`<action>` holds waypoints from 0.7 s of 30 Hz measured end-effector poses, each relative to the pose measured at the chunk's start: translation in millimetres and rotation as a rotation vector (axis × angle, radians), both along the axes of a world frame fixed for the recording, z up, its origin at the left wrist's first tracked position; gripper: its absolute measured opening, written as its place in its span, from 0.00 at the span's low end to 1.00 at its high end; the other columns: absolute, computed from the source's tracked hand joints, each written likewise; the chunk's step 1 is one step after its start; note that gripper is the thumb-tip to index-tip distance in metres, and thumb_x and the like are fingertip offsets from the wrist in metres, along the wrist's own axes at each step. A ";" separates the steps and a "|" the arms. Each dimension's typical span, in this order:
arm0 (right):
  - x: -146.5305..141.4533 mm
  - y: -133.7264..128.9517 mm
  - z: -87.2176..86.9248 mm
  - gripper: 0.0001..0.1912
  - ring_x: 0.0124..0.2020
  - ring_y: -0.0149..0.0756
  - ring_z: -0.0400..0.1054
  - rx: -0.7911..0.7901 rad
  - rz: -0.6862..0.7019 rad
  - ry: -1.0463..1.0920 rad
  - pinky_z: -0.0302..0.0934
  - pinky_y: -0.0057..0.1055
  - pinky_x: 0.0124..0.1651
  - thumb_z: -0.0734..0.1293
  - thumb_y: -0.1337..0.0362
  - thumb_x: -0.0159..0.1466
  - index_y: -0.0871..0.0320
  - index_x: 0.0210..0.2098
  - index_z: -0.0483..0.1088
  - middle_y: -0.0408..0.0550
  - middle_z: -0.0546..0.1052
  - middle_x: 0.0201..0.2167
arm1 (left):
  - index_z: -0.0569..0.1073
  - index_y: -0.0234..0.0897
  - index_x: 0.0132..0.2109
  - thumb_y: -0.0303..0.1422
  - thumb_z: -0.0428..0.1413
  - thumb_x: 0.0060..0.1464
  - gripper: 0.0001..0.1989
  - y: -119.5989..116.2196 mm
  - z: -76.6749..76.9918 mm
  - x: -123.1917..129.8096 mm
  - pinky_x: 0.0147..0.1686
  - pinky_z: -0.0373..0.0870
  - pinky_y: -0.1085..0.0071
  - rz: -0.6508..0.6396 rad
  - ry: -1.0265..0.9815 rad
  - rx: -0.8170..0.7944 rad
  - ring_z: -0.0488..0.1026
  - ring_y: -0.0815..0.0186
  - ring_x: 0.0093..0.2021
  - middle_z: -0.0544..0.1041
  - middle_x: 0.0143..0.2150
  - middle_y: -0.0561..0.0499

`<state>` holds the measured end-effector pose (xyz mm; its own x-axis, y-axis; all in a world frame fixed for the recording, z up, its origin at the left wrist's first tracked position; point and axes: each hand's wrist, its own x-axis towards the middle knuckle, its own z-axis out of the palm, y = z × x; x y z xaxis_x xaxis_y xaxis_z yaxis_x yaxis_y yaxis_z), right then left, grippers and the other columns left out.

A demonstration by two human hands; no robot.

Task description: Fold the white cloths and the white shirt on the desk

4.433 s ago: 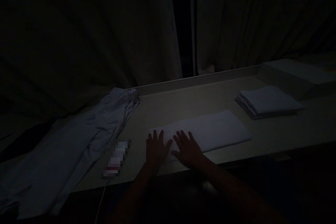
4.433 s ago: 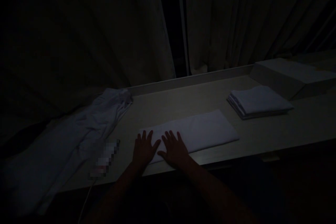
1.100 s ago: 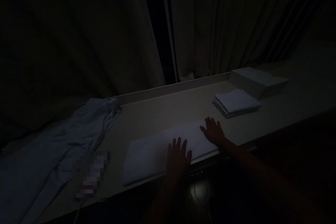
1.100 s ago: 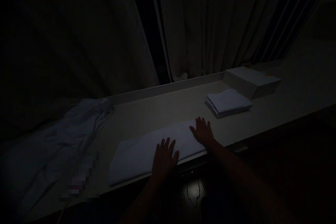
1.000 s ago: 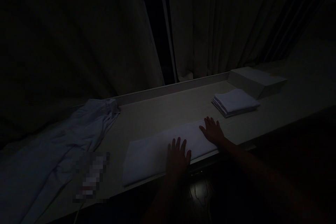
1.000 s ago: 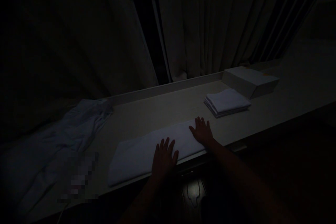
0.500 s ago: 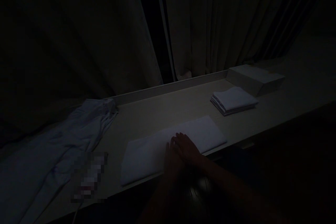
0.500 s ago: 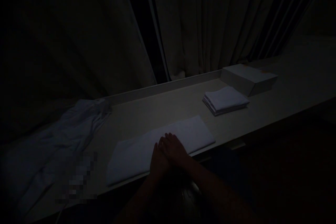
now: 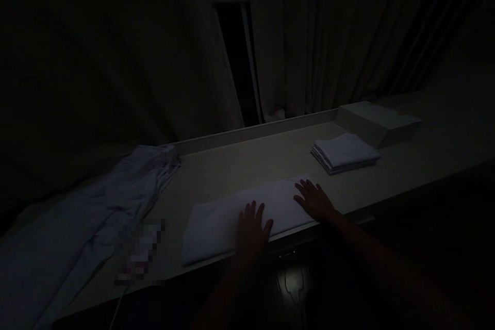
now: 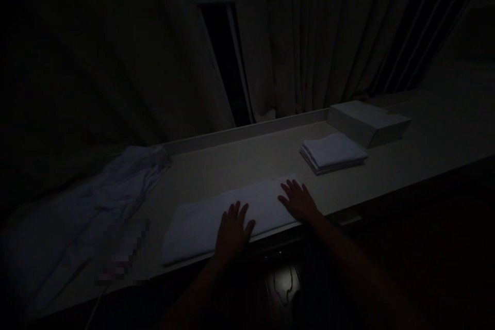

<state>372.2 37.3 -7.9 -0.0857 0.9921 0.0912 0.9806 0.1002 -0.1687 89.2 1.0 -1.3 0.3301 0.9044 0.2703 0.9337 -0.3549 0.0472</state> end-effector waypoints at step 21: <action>9.8 3.8 -38.1 0.31 0.70 0.49 0.39 0.178 0.080 -0.065 0.38 0.59 0.66 0.46 0.45 0.69 0.46 0.68 0.51 0.44 0.51 0.70 | 0.57 0.29 0.66 0.48 0.50 0.58 0.36 -27.9 -15.0 -167.3 0.65 0.53 0.56 0.503 -0.450 0.078 0.52 0.53 0.69 0.56 0.68 0.36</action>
